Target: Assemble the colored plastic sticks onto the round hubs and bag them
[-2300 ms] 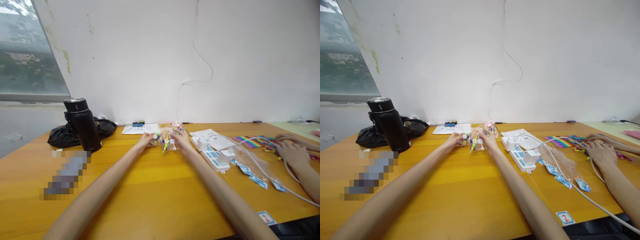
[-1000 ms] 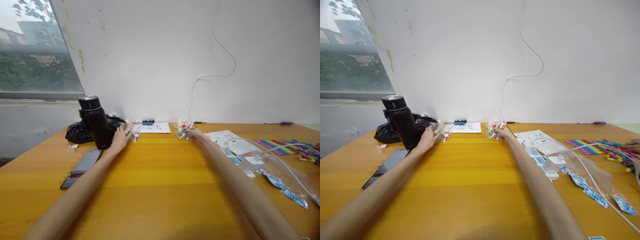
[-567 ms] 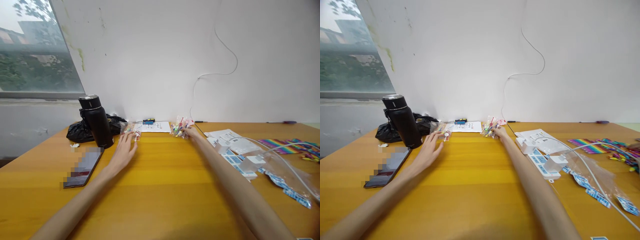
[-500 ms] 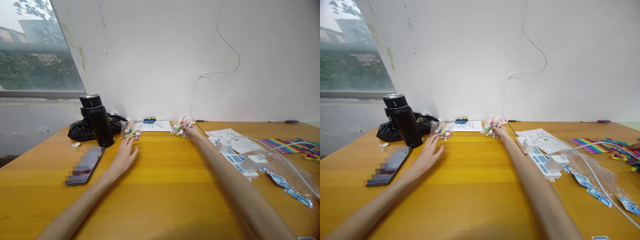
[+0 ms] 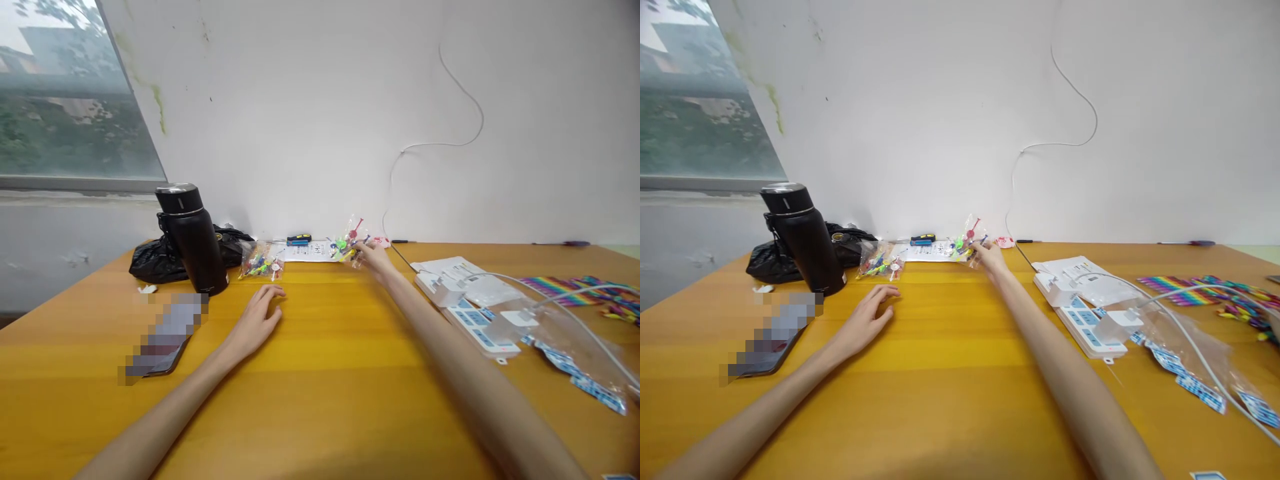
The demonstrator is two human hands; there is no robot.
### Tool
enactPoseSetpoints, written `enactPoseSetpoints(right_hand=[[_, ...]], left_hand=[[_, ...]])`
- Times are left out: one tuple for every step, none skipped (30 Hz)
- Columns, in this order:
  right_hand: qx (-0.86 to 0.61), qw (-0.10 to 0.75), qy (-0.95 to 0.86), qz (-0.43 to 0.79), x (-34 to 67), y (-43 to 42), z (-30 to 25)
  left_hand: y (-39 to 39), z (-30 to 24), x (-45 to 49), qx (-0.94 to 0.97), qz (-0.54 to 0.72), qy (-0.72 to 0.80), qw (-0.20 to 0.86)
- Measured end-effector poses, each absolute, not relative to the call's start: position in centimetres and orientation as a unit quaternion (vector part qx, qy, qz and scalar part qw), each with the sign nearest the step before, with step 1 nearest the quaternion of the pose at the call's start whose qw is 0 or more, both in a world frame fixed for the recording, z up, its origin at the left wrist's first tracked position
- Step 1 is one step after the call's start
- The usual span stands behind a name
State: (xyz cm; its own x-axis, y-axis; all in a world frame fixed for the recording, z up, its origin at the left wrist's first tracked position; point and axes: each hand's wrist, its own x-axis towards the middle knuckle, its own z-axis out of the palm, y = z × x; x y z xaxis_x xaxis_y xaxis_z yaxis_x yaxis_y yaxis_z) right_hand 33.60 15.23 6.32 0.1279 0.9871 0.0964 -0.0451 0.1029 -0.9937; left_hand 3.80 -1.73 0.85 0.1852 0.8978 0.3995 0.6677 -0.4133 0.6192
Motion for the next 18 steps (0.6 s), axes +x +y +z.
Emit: enactPoseSetpoints(right_hand=[[-0.479, 0.561, -0.488, 0.466, 32.3, 15.3, 6.4], [-0.467, 0.553, -0.498, 0.478, 30.9, 15.3, 6.4], [-0.458, 0.544, -0.506, 0.488, 29.4, 15.4, 6.3], [-0.451, 0.535, -0.513, 0.497, 28.0, 15.5, 6.1], [-0.446, 0.526, -0.519, 0.505, 26.6, 15.6, 5.7], [-0.445, 0.516, -0.522, 0.513, 25.3, 15.7, 5.3], [-0.445, 0.506, -0.525, 0.520, 24.1, 15.8, 4.8], [-0.446, 0.495, -0.528, 0.527, 23.1, 15.9, 4.3], [-0.448, 0.484, -0.531, 0.532, 22.3, 16.0, 3.8], [-0.451, 0.474, -0.534, 0.536, 21.6, 16.1, 3.4], [-0.455, 0.465, -0.537, 0.537, 21.2, 16.1, 3.0], [-0.459, 0.459, -0.541, 0.534, 20.9, 16.1, 2.7], [-0.464, 0.455, -0.546, 0.528, 20.8, 16.1, 2.4], [-0.470, 0.455, -0.550, 0.520, 20.8, 16.0, 2.3], [-0.474, 0.457, -0.553, 0.510, 20.9, 15.9, 2.2], [-0.479, 0.461, -0.556, 0.500, 21.0, 15.8, 2.2], [-0.482, 0.467, -0.556, 0.490, 21.1, 15.7, 2.3], [-0.484, 0.474, -0.556, 0.482, 21.3, 15.6, 2.4]], left_hand=[[-1.8, 0.9, 3.9, 0.755, 0.372, 0.517, 0.156], [-1.9, 0.9, 3.9, 0.755, 0.372, 0.517, 0.156], [-1.9, 0.9, 4.0, 0.755, 0.371, 0.517, 0.155], [-2.0, 1.0, 4.0, 0.755, 0.371, 0.518, 0.155], [-2.0, 1.0, 4.0, 0.756, 0.370, 0.518, 0.154], [-2.1, 1.1, 4.1, 0.757, 0.368, 0.518, 0.153], [-2.1, 1.1, 4.1, 0.758, 0.366, 0.517, 0.153], [-2.1, 1.1, 4.1, 0.759, 0.365, 0.517, 0.153], [-2.2, 1.1, 4.1, 0.760, 0.364, 0.517, 0.152], [-2.2, 1.1, 4.1, 0.760, 0.363, 0.517, 0.152], [-2.2, 1.1, 4.1, 0.760, 0.364, 0.517, 0.151], [-2.2, 1.1, 4.1, 0.761, 0.363, 0.516, 0.151], [-2.2, 1.1, 4.1, 0.761, 0.364, 0.515, 0.151], [-2.2, 1.1, 4.1, 0.762, 0.364, 0.514, 0.151], [-2.2, 1.0, 4.2, 0.761, 0.365, 0.514, 0.151], [-2.1, 1.0, 4.2, 0.761, 0.366, 0.514, 0.152], [-2.0, 0.9, 4.2, 0.760, 0.367, 0.514, 0.153], [-2.0, 0.8, 4.2, 0.760, 0.368, 0.513, 0.154]])
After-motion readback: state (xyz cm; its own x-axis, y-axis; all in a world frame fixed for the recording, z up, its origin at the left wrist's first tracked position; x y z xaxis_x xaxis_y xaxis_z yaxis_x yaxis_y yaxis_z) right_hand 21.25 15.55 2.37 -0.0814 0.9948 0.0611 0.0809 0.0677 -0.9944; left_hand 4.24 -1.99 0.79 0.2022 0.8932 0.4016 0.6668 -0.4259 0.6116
